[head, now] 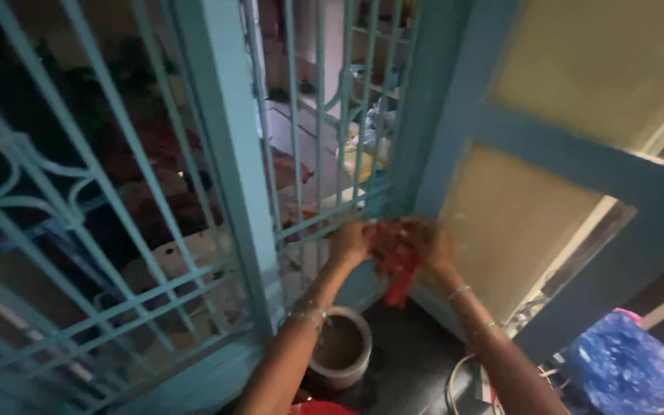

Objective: The person wipes a teal metal security gate and an adjacent door frame using a red cloth. They repeatedly dip the cloth into a small white container on the floor and continue wiping the vertical bars and door edges.

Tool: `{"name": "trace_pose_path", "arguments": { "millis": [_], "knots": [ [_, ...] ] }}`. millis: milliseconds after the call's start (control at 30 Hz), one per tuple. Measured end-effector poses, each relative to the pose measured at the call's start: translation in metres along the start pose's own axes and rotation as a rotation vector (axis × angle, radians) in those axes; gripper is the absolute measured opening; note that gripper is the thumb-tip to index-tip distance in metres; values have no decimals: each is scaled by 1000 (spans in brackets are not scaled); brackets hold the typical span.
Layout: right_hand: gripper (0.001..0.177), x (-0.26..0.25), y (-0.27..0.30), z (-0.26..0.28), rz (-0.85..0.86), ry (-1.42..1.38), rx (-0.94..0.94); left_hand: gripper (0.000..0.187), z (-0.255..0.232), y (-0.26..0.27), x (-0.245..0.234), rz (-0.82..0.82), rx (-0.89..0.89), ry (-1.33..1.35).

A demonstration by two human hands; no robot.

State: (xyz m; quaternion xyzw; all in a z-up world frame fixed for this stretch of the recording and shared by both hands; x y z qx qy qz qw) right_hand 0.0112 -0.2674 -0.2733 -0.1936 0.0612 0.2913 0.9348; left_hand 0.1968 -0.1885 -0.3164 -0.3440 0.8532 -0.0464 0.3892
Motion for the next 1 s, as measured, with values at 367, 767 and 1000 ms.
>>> {"name": "trace_pose_path", "arguments": {
  "millis": [367, 767, 1000],
  "knots": [
    [27, 124, 38, -158, 54, -331, 251, 18, 117, 116, 1, -316, 153, -251],
    [25, 160, 118, -186, 128, 157, 213, 21, 179, 167, 85, -31, -288, -207],
    [30, 189, 161, -252, 442, 512, -113, 21, 187, 214, 116, 140, 91, -567]
  ]
}}
Point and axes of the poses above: each hand's wrist, its own y-axis away from the middle knuckle, its own x-axis out of the palm, z = x × y, the point moved 3 cm from there along -y, towards the middle knuckle, and after that the axes turned 4 degrees about -y, right-handed, at the moved point
